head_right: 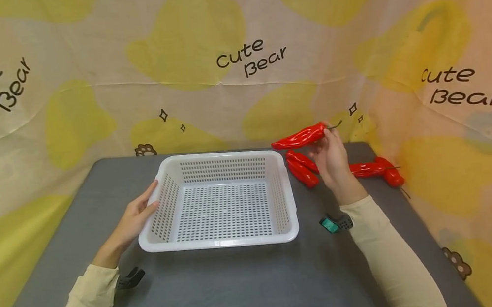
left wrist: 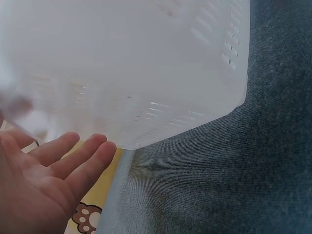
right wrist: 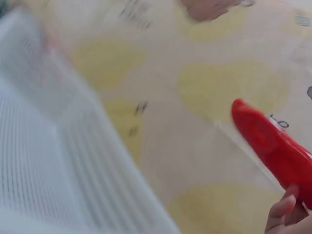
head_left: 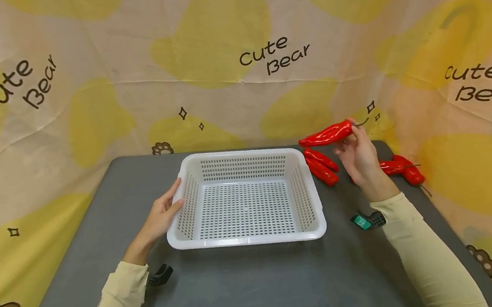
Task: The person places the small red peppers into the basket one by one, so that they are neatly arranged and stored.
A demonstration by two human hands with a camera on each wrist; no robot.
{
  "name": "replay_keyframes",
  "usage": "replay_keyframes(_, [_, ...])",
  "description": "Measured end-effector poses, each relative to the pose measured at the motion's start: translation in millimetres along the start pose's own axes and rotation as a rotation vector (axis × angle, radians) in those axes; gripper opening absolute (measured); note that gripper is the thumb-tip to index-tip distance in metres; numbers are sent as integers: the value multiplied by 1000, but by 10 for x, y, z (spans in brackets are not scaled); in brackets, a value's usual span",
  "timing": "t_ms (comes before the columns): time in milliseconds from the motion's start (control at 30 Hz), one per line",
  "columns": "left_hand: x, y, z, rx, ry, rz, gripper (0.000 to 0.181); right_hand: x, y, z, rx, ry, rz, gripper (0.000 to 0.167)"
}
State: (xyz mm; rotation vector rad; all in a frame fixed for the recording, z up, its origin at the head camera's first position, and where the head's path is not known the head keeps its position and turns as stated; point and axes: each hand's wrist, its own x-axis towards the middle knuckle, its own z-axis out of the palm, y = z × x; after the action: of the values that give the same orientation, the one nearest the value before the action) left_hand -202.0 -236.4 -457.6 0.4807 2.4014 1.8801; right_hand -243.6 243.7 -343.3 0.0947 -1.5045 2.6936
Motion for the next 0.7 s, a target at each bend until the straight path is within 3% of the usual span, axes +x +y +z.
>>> replay_keyframes(133, [6,1,-9,-3,-8,4,64,19,-1,65,237,-14,200,19])
replay_keyframes(200, [5,3,-15,5,-7,8,64,14,2,99,269,-6,261,25])
replay_keyframes(300, [-5,5,-16,19,-3,8,64,-6,12,149,207,-24,312,35])
replay_keyframes(400, [-17,8,-17,31,1,7,64,-18,41,195,102,-58,313,38])
replay_keyframes(600, [-13,18,-5,37,3,10,63,-10,98,250,88,-138,319,36])
replay_keyframes(700, [-5,26,1,36,0,11,63,6,120,291,-7,-173,313,40])
